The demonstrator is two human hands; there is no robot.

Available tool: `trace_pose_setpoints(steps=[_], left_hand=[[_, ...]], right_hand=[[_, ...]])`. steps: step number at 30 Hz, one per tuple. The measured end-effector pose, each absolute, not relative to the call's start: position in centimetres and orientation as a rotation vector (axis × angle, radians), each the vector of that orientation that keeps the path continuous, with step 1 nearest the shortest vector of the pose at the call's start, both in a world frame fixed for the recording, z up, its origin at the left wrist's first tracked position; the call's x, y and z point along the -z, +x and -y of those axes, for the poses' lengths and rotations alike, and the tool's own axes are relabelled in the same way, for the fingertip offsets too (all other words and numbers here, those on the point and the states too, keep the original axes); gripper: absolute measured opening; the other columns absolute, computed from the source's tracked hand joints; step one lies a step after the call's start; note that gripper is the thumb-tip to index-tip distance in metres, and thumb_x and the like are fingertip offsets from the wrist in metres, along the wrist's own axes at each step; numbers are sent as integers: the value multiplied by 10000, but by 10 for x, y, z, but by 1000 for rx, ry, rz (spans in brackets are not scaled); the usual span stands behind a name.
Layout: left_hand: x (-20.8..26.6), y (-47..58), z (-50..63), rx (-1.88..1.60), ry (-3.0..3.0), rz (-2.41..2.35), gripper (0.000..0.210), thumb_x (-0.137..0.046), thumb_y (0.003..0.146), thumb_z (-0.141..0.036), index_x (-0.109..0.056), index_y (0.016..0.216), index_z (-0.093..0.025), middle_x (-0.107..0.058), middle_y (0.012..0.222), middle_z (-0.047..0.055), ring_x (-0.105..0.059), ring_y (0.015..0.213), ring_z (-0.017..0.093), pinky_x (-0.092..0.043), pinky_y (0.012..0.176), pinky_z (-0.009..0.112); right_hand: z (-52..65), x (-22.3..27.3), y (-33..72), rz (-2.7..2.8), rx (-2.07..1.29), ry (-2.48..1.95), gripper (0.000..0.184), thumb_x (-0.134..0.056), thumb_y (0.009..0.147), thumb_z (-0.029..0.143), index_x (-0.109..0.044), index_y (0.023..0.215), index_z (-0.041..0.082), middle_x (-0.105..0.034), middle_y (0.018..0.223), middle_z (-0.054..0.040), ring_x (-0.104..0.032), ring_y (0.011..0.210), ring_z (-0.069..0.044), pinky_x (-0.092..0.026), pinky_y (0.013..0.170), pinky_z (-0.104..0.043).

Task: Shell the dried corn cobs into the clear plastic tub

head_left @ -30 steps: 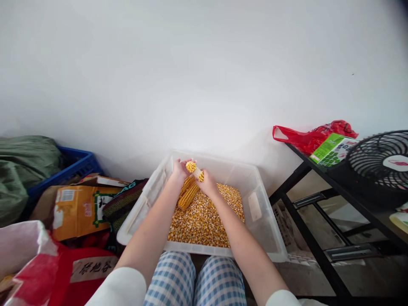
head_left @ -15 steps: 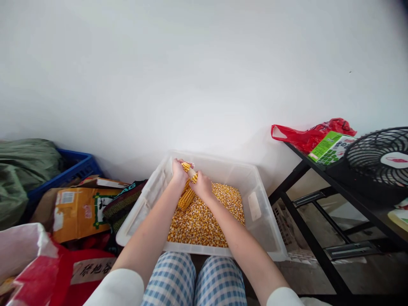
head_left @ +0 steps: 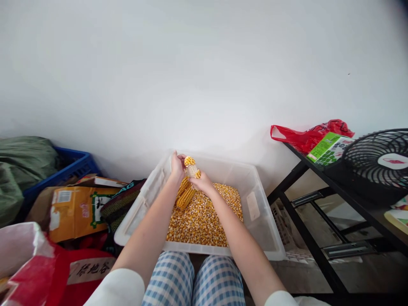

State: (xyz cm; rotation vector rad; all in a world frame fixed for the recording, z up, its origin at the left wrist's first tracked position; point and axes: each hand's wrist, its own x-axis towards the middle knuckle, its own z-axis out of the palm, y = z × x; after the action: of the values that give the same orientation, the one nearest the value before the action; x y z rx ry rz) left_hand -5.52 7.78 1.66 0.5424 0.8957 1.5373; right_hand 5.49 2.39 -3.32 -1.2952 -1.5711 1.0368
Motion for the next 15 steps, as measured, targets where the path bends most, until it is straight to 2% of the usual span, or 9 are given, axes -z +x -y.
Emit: trace_pose_setpoints(steps=[3, 6, 11, 15], left_hand=[[-18, -58, -78, -1397, 596, -1049, 531, -193, 866, -401, -508, 511, -163, -533, 438, 80, -487, 385, 155, -371, 420, 254], [-19, -53, -75, -1356, 612, -1136, 476, -269, 849, -388, -543, 541, -150, -561, 473, 97, -514, 415, 166, -377, 440, 257], [-18, -38, -70, -1332, 312, -904, 410, -262, 831, -329, -567, 648, -125, -566, 522, 94, -547, 470, 183, -421, 479, 286], [-15, -36, -68, -1366, 104, -813, 359, -252, 831, -289, -491, 599, -155, -519, 483, 66, -524, 437, 174, -430, 470, 296]], right_hand=[[-30, 39, 66, 1529, -1082, -1223, 320, -578, 677, 297, -513, 966, 175, -585, 800, 13, -559, 661, -119, -434, 573, -205], [-31, 43, 71, 1609, -942, -1277, 337, -590, 688, 316, -494, 980, 177, -583, 827, 8, -557, 708, -126, -435, 627, -218], [-22, 41, 66, 1806, -291, -1573, 285, -557, 740, 253, -478, 1004, 180, -567, 909, -40, -531, 845, -167, -403, 747, -263], [-12, 33, 60, 1897, 59, -1698, 301, -577, 732, 196, -481, 1017, 179, -542, 964, -80, -499, 925, -200, -380, 783, -274]])
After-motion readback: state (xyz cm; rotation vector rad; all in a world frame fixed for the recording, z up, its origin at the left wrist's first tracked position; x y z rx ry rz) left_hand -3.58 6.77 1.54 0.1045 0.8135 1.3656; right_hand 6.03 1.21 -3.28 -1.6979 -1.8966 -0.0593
